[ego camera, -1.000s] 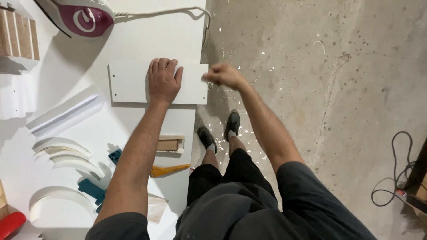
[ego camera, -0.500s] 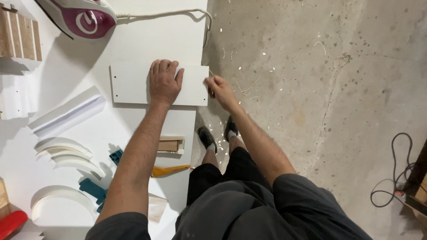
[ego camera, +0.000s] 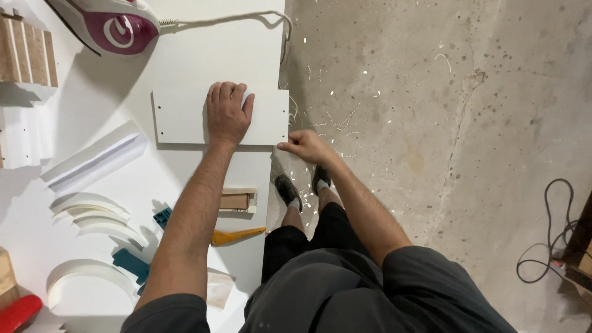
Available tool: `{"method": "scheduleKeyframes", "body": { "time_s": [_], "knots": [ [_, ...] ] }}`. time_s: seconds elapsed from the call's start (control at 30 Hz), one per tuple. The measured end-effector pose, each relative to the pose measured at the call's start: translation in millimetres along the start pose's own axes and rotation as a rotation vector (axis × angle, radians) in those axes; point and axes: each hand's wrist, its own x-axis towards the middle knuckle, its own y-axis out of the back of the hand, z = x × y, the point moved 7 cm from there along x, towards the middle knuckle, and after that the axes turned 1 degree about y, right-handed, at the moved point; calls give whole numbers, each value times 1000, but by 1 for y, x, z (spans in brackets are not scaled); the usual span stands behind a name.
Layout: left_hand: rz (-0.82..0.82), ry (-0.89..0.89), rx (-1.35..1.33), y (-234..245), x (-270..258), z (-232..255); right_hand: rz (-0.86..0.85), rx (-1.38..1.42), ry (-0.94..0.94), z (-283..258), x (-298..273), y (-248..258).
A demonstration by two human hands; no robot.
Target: The person applies white edge banding to wooden pieces using a clothes iron to activate the adhesive. They press the banding with a small wooden block and a blue plastic tool, then trim the excess material with a utility knife and sand the edges smooth.
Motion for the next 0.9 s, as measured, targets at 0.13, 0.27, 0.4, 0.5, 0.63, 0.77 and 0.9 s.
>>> {"method": "scheduleKeyframes", "body": {
  "time_s": [0.13,0.27,0.4,0.5,0.63,0.77,0.9],
  "knots": [
    [-1,7,-14,1,-1,-1,-328,99,-174,-14,16,10],
    [1,16,-17,5,1,1,-539,74,-232,-33,33,22],
    [-6,13,-20,1,-2,0,-290,257,-119,-35,58,50],
    [-3,12,-19,-1,-1,-2,386,435,23,-4,75,82],
    [-10,9,-3,-1,-1,-1,258,612,-68,-8,62,44],
    [-12,11,-8,-4,-2,-3,374,855,-147,-9,44,37],
    [-27,7,-21,-1,1,0,238,658,-80,-10,19,13]
  ]
}}
